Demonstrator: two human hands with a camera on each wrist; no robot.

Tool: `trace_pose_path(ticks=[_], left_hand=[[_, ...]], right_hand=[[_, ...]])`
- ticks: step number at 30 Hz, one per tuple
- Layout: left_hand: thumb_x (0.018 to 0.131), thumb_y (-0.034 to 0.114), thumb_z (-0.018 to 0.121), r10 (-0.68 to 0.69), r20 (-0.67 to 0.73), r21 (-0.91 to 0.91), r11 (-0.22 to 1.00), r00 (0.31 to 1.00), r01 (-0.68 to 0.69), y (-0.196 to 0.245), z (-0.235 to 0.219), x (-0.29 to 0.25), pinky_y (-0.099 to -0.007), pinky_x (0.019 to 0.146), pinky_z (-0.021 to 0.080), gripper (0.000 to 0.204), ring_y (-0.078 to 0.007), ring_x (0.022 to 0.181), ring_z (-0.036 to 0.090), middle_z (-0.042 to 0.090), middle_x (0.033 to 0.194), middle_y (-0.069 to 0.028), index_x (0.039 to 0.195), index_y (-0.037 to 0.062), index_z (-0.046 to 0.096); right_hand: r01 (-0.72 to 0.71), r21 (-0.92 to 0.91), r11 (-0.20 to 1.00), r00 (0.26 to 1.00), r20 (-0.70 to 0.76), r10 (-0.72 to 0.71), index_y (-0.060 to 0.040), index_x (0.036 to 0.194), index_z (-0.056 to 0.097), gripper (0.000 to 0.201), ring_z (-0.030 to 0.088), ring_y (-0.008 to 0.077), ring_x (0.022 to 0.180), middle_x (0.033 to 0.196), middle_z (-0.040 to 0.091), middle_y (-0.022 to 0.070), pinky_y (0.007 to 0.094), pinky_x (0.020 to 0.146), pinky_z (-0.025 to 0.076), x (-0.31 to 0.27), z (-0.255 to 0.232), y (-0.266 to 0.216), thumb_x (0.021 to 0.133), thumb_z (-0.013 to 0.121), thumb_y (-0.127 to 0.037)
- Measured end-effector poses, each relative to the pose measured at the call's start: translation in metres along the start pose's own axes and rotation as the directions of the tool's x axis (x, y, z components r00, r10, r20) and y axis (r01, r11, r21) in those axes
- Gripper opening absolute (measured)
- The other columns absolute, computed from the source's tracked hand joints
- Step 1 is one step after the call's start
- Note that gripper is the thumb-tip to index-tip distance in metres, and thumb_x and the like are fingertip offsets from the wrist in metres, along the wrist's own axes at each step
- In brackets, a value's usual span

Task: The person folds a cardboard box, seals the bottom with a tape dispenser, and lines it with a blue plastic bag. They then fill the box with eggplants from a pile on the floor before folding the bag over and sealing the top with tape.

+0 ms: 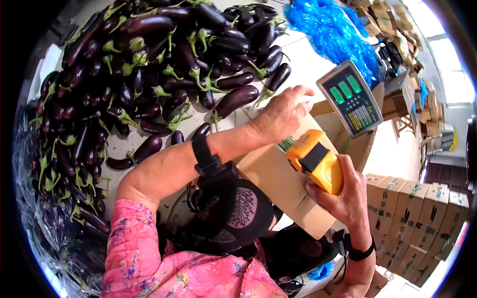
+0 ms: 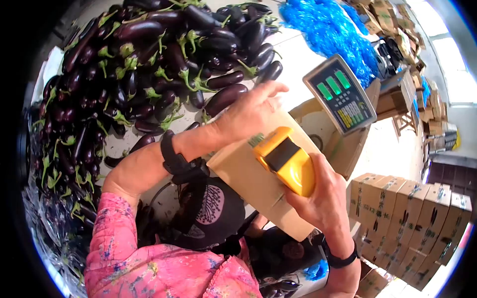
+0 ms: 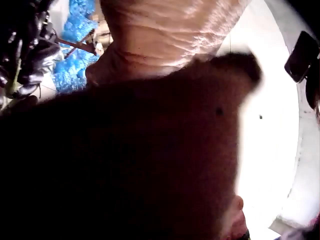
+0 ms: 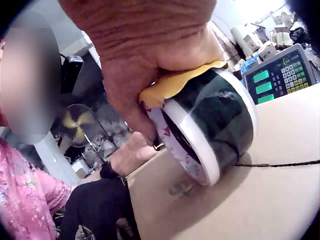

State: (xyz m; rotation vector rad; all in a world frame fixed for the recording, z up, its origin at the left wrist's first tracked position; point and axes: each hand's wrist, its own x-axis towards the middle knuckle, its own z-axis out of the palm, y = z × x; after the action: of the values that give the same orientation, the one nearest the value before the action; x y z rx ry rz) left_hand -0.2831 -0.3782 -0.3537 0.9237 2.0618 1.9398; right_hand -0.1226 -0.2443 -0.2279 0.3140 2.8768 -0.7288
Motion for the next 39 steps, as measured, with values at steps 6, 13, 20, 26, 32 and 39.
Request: trace_pose_path(ticks=[6,13,20,26,32,39], left_hand=[[0.094,0.029,0.059,0.247,0.088,0.478,0.839,0.965,-0.258,-0.014,0.02,-0.003,-0.0463,0.095,0.048,0.038,-0.0395,0.108,0.059,0.063,0.114,-0.021,0.116,-0.0014,0.062],[0.097,0.041,0.056,0.175,0.198,0.725,0.636,0.965,-0.264,0.008,0.024,-0.013,-0.0488,0.101,0.045,0.048,-0.0387,0.121,0.052,0.053,0.137,-0.02,0.122,0.0,0.063],[0.098,0.041,0.054,0.141,0.317,0.75,0.569,0.938,-0.338,0.013,0.027,-0.012,-0.0497,0.096,0.047,0.044,-0.0352,0.119,0.053,0.057,0.131,-0.0157,0.121,0.0047,0.065],[0.1,0.034,0.052,0.226,0.455,0.75,0.425,0.861,-0.508,0.011,0.024,-0.007,-0.0446,0.092,0.048,0.037,-0.0351,0.109,0.056,0.058,0.123,-0.0131,0.121,0.0047,0.062],[0.098,0.024,0.055,0.127,0.353,0.736,0.575,0.927,-0.359,0.017,0.027,-0.007,-0.041,0.096,0.044,0.03,-0.0354,0.109,0.056,0.058,0.118,-0.0148,0.119,0.0014,0.058],[0.098,0.026,0.054,0.129,0.393,0.705,0.594,0.91,-0.388,0.021,0.029,-0.002,-0.0421,0.094,0.045,0.03,-0.0352,0.106,0.057,0.058,0.112,-0.0144,0.117,0.0022,0.057]], right_hand=[[0.101,-0.087,0.991,0.993,0.072,-0.095,-0.002,0.103,0.051,0.046,0.063,0.0464,0.08,0.085,0.064,0.0247,0.0505,0.069,0.051,-0.003,-0.017,0.006,0.073,0.076,-0.027],[0.018,-0.168,0.986,0.999,0.047,-0.01,-0.0041,0.101,0.051,0.045,0.065,0.0442,0.078,0.081,0.065,0.0217,0.0486,0.068,0.052,-0.074,-0.05,0.064,0.072,0.079,-0.025],[-0.047,-0.01,0.999,0.997,-0.067,0.047,-0.0039,0.109,0.056,0.049,0.067,0.0398,0.08,0.085,0.065,0.0211,0.0436,0.071,0.053,-0.152,-0.04,0.14,0.072,0.08,-0.025],[-0.016,0.047,0.999,0.993,-0.118,0.021,-0.0039,0.116,0.057,0.056,0.068,0.0386,0.083,0.09,0.067,0.0194,0.041,0.074,0.054,-0.168,-0.02,0.175,0.069,0.082,-0.021],[-0.021,0.205,0.979,0.989,-0.136,0.049,-0.0048,0.117,0.057,0.056,0.068,0.039,0.088,0.094,0.067,0.0188,0.0408,0.078,0.055,-0.169,0.005,0.203,0.069,0.082,-0.018],[0.037,0.338,0.94,0.977,-0.21,0.037,-0.0022,0.127,0.051,0.07,0.066,0.0398,0.101,0.109,0.066,0.022,0.0405,0.088,0.053,-0.176,0.084,0.258,0.067,0.084,-0.014]])
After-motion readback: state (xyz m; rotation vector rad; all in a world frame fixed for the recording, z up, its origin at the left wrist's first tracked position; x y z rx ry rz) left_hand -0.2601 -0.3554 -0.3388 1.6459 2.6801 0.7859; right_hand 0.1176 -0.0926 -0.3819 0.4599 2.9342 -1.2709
